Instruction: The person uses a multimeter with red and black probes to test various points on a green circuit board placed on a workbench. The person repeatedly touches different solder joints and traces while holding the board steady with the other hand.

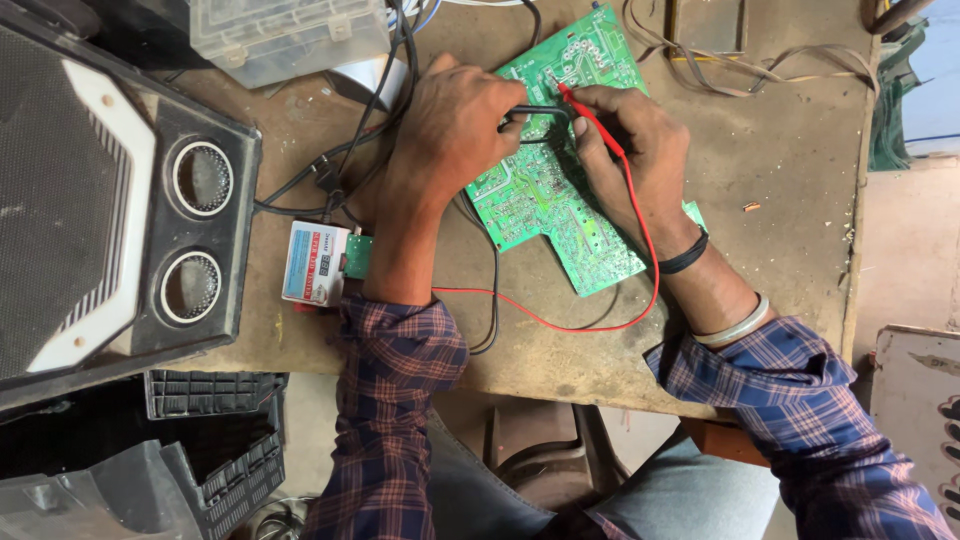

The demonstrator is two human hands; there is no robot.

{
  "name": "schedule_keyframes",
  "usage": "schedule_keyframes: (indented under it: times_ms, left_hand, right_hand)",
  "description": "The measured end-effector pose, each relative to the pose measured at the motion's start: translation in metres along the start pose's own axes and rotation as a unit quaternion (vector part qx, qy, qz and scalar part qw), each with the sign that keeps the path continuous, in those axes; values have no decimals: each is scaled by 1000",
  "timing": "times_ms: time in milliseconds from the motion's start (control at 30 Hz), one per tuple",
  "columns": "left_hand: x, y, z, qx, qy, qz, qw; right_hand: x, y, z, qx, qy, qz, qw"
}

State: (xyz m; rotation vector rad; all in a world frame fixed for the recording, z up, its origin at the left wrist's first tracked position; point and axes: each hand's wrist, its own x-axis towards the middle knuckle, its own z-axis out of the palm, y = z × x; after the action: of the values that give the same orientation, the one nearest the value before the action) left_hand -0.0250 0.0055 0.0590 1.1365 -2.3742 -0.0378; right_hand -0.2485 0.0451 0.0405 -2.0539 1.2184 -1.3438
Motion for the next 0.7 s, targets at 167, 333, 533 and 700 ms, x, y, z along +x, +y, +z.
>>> schedule_keyframes:
  times_ms: [167, 333, 533, 700]
  left_hand:
    - [0, 4, 4, 34, -15, -22, 999]
    - [4, 22, -4, 60, -39, -46, 996]
    - [-5, 21, 13, 141, -108, -91, 980]
    - [5, -3, 16, 42, -112, -144, 982]
  right_hand:
    - [0, -1, 0, 26, 0, 3, 1000]
    - [-1, 2, -4, 31, 4, -5, 999]
    - [-7, 18, -5, 59, 24, -18, 998]
    - [-16, 11, -2, 76, 61, 44, 994]
